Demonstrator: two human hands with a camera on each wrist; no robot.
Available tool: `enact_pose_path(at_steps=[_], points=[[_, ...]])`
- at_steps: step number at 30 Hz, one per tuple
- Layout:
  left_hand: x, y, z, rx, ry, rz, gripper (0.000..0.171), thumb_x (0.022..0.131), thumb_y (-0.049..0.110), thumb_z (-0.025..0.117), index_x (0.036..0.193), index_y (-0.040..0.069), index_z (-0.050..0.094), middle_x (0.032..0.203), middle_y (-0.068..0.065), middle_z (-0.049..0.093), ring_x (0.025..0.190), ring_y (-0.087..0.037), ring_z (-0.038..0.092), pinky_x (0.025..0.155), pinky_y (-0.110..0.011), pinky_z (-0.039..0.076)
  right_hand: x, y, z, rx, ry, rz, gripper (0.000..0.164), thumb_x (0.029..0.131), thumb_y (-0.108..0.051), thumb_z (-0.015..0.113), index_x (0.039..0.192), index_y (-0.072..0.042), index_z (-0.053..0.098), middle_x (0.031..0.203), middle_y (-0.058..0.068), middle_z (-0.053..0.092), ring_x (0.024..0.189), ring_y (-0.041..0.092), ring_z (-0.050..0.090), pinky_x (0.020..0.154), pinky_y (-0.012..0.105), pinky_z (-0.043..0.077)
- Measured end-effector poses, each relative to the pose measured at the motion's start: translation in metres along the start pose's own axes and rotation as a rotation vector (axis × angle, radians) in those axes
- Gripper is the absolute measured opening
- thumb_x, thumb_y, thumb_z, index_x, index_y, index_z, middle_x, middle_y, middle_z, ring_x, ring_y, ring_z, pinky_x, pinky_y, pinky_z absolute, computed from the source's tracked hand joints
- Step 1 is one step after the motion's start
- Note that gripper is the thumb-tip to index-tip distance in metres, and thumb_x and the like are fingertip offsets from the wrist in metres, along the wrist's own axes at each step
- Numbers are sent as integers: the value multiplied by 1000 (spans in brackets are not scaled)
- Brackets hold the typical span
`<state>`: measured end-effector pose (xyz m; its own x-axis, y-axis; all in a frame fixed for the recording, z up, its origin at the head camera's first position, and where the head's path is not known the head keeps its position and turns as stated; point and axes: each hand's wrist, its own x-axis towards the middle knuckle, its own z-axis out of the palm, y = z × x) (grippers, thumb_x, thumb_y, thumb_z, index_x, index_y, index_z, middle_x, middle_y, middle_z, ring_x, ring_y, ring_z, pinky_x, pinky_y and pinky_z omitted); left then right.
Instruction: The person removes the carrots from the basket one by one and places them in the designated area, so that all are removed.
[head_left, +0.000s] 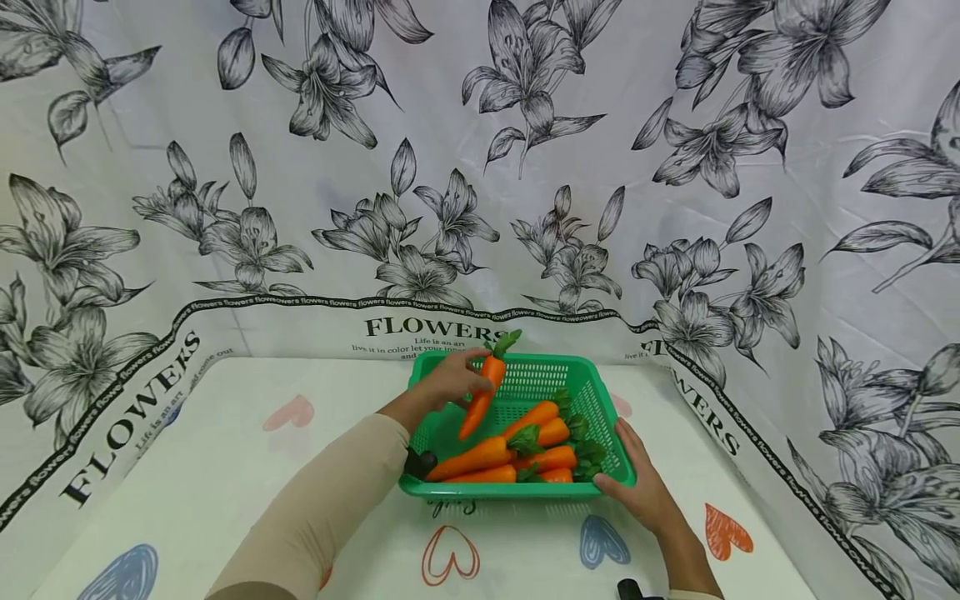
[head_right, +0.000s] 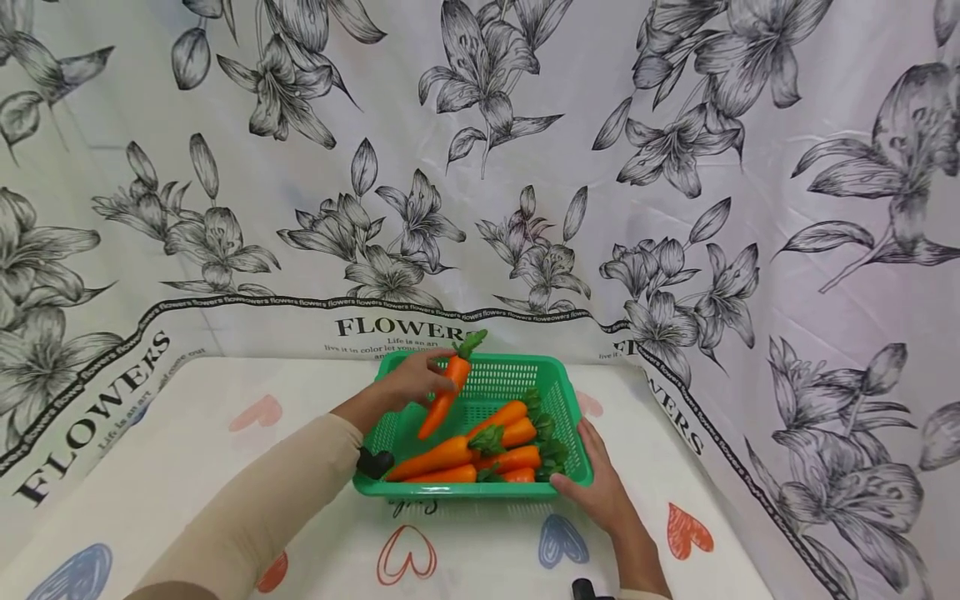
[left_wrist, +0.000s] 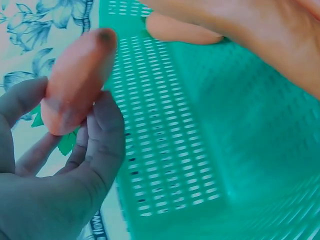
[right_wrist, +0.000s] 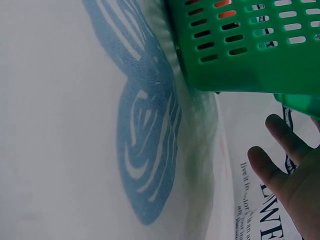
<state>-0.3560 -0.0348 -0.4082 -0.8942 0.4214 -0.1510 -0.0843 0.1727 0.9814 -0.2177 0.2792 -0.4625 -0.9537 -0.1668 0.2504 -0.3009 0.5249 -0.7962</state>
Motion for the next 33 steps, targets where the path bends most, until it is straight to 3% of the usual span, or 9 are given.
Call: enact_pose_path(at_steps=[7, 14, 18, 26, 33], points=[[-19, 29, -9, -176, 24, 43, 62, 74, 5, 66, 128, 24, 41, 109, -18, 46, 86, -32, 55, 61, -50, 47, 3, 22, -1, -27, -14, 0, 83, 75, -20, 65, 140, -14, 13, 143, 1, 5, 126, 34, 8, 87, 64, 16], [-44, 55, -20, -213, 57, 103, 61, 73, 9, 69, 126, 26, 43, 111, -18, 45, 89, -32, 55, 65, -49, 47, 6, 40, 1, -15, -21, -15, 85, 75, -20, 66, 140, -20, 12, 143, 0, 4, 126, 33, 8, 88, 63, 16], [-59, 65, -27, -198, 69, 133, 63, 74, 10, 69, 128, 26, 41, 110, -19, 44, 89, -33, 55, 65, -47, 48, 5, 35, 0, 10, -35, 1, 84, 76, -18, 65, 140, -19, 12, 143, 1, 3, 126, 33, 6, 88, 64, 15], [-82, 70, -45, -182, 148, 164, 66, 72, 11, 71, 129, 25, 40, 111, -18, 45, 89, -33, 56, 66, -45, 48, 0, 4, 0, 26, -38, 15, 83, 76, -18, 65, 139, -7, 12, 142, 11, 3, 125, 37, 4, 89, 63, 13], [-102, 66, -62, -187, 211, 166, 69, 72, 12, 71, 131, 25, 37, 112, -18, 44, 90, -33, 56, 65, -45, 48, 1, 20, -1, 36, -49, 14, 83, 76, -14, 65, 140, -14, 11, 143, 5, 2, 126, 35, 3, 89, 63, 13]])
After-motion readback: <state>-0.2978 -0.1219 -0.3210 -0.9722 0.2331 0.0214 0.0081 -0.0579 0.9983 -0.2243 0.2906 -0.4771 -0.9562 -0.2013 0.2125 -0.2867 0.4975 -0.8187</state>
